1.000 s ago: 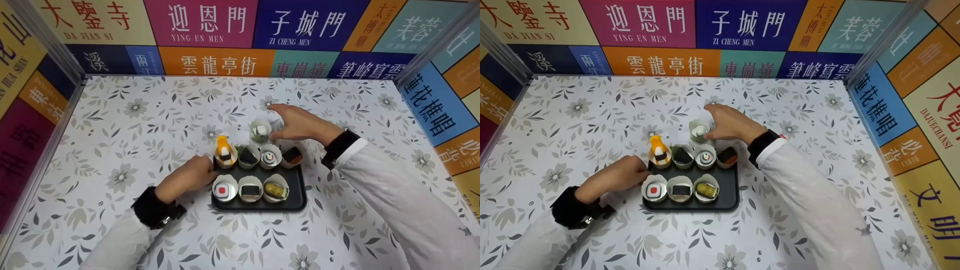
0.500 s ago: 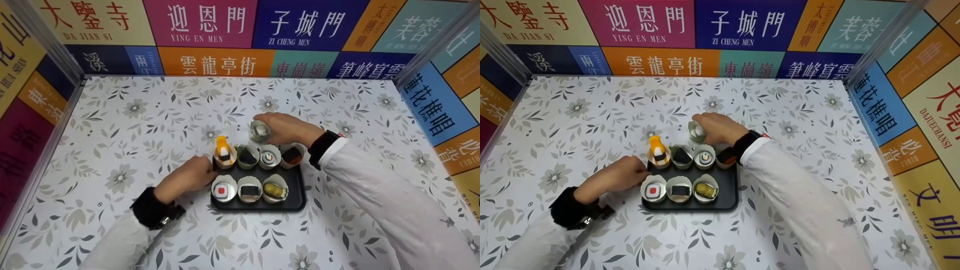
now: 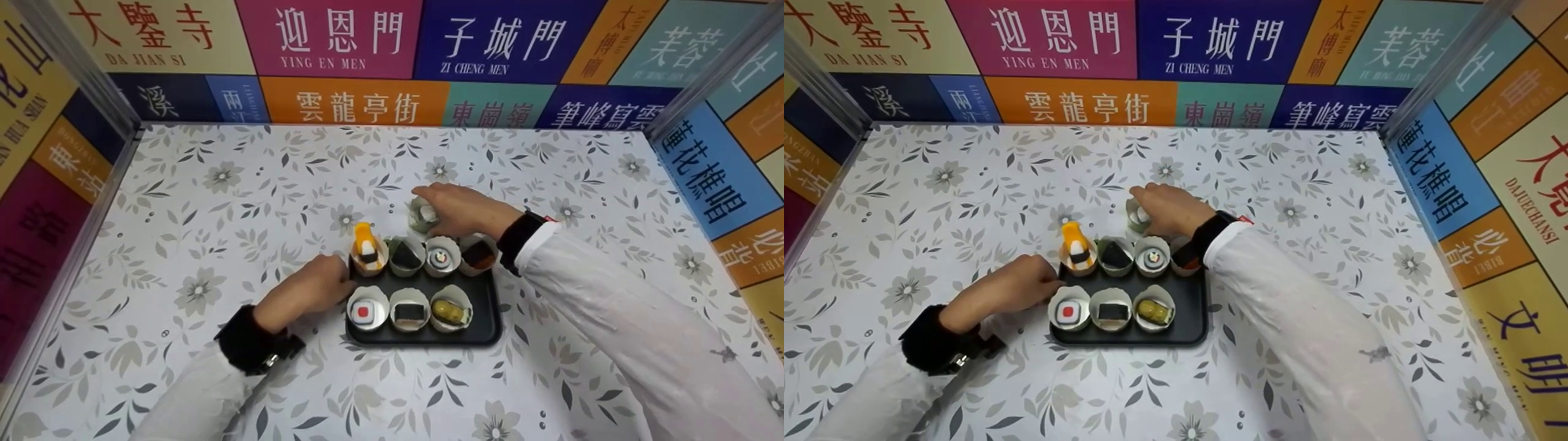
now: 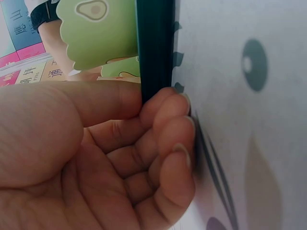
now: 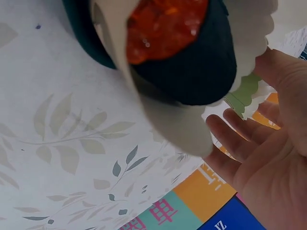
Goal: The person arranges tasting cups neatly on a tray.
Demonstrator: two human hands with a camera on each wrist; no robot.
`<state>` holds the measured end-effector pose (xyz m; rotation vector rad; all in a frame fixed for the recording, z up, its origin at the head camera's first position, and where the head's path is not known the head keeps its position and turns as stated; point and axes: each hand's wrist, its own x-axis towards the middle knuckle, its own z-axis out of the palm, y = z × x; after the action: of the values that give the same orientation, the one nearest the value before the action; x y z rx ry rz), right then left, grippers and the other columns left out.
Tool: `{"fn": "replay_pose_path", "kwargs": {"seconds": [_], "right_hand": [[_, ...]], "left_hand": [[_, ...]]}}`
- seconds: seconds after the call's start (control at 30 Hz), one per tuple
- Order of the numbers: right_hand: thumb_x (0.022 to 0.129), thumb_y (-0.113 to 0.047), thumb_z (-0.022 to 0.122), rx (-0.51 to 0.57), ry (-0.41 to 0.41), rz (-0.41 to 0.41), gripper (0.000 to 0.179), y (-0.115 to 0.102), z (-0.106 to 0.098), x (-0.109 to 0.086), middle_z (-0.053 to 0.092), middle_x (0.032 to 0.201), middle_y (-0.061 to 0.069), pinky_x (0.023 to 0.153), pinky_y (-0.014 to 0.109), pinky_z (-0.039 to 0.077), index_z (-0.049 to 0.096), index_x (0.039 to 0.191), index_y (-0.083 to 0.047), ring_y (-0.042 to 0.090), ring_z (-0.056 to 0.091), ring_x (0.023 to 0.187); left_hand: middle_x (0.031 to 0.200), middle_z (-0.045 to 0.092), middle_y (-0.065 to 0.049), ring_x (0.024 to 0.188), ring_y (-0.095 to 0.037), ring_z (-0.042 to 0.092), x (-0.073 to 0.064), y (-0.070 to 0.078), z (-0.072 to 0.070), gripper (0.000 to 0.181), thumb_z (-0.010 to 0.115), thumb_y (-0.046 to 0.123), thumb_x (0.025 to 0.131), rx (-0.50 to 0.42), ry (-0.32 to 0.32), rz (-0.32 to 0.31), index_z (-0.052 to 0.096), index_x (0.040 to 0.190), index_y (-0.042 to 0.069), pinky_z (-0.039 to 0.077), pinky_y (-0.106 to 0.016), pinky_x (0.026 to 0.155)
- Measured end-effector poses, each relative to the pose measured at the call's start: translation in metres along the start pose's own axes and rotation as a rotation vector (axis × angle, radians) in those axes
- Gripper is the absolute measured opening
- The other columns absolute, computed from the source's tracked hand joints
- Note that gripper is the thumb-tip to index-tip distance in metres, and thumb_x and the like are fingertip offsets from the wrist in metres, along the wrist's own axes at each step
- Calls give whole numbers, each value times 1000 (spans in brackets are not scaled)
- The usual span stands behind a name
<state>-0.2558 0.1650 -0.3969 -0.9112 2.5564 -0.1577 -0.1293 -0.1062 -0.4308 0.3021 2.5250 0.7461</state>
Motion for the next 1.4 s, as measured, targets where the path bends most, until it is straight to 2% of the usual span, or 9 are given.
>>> {"fn": "replay_pose_path", "kwargs": {"seconds": [0.2,0.37,0.5,0.67,0.87,1.1,1.27,1.4], "right_hand": [[87,-21,87,39,22,1,93,0,4,5,45,154,26,115,52,38,34,159,1,41,46,140],[84,-13,87,77,63,-36,67,0,6,6,59,133,20,104,50,47,52,139,0,37,58,122],[81,-7,84,111,91,-21,50,3,4,4,62,117,14,92,48,50,56,123,-4,33,61,106],[78,-9,82,142,106,10,49,8,1,1,62,111,10,87,46,50,56,119,-7,30,60,99],[74,-15,87,139,185,-33,52,10,-5,-5,64,106,9,85,46,51,58,116,-7,29,61,96],[72,-25,90,138,257,-91,58,14,-10,-27,66,113,10,89,48,52,60,119,-7,28,62,101],[71,-25,91,166,289,-87,64,17,-19,-50,67,123,11,96,49,50,61,126,-7,29,63,110],[71,-21,90,161,327,-82,65,20,-23,-73,67,124,11,99,51,49,62,127,-6,30,63,113]], "left_hand": [[65,55,-2,60,-19,52,-1,0,0,34,64,17,99,-7,-5,-15,59,66,11,41,-32,57],[64,55,-1,59,-18,52,-1,0,0,36,64,18,100,-15,-7,-10,60,65,11,41,-31,55],[63,55,-1,58,-18,51,0,1,0,37,64,18,100,-13,-9,-3,60,64,11,40,-31,55],[59,51,1,56,-17,49,0,1,1,38,64,16,98,-9,-9,8,58,61,12,38,-30,53],[61,53,0,57,-18,50,0,1,0,35,65,16,98,-17,-8,-6,59,64,11,39,-30,54],[65,56,-2,59,-18,52,1,0,0,33,65,18,99,-24,-20,-21,61,68,10,41,-31,56],[62,55,-1,58,-18,51,0,0,0,35,64,16,99,-12,-16,-8,61,65,10,40,-31,55],[63,56,-1,58,-18,52,0,-1,0,35,64,16,99,-12,-18,-5,61,65,11,41,-31,56]]}}
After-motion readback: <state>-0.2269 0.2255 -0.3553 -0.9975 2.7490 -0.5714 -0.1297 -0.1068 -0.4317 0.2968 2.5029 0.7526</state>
